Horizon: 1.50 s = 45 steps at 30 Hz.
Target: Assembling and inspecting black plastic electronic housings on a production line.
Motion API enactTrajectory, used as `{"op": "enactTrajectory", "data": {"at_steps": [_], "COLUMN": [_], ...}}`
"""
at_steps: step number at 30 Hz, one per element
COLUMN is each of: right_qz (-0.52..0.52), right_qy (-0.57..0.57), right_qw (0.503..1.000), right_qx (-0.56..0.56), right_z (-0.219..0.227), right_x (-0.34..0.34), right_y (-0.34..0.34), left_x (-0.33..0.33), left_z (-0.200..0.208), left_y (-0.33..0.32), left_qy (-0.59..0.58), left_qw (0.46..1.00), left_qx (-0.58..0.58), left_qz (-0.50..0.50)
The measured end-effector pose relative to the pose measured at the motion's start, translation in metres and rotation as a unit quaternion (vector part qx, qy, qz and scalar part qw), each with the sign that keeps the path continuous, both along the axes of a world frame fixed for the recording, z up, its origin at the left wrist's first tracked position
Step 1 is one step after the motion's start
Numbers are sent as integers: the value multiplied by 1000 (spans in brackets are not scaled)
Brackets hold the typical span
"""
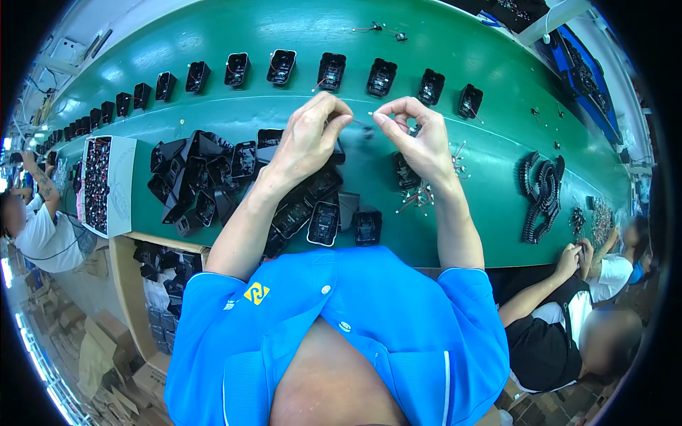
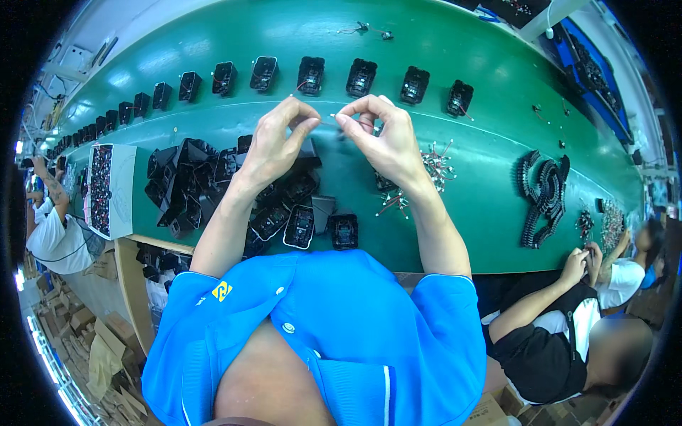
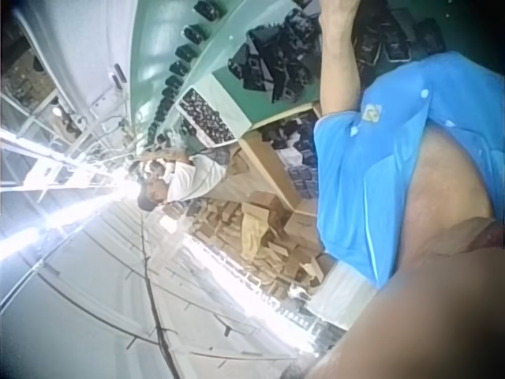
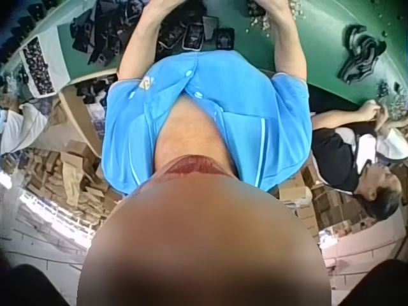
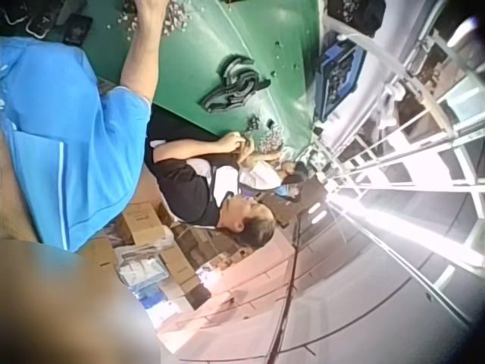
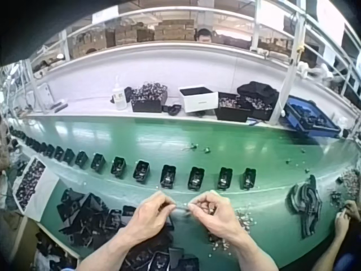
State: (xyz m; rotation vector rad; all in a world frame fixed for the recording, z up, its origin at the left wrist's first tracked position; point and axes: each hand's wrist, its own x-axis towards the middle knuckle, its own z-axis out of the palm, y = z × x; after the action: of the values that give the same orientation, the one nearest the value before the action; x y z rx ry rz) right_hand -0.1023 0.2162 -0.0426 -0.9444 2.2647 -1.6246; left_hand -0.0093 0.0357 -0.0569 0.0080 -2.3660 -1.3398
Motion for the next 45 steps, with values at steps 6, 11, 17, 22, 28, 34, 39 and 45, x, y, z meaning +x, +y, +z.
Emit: {"op": "enactTrajectory", "data": {"at_steps": [6,11,17,22,28,34,39,45], "right_qz": [-2,20,71,60,45,13,-22,-32], "right_qy": [-102,-98,-91,-221,-65,-168,-165,-137], "right_qw": [994,995,990,956,965,955,962,961], "right_qx": [-34,-14,-76,-183,-248,-242,-217,-238], "right_z": [4,8,12,23,9,13,10,1], "right_x": [1,7,12,12,9,8,13,18], "right_y": [3,5,7,7,-2,16,20,15], "left_x": [-2,1,6,12,17,27,23,11], "left_z": [-11,12,14,13,21,13,-2,-2], "left_y": [-8,6,6,2,1,-28,-31,-24], "left_qy": [-41,19,-88,-79,-119,-94,-134,-205], "left_qw": [996,994,978,960,973,982,939,950], "left_qx": [-78,99,175,266,185,-140,-285,-215], "left_qz": [-11,-36,-68,-46,-67,-82,-137,-100]}}
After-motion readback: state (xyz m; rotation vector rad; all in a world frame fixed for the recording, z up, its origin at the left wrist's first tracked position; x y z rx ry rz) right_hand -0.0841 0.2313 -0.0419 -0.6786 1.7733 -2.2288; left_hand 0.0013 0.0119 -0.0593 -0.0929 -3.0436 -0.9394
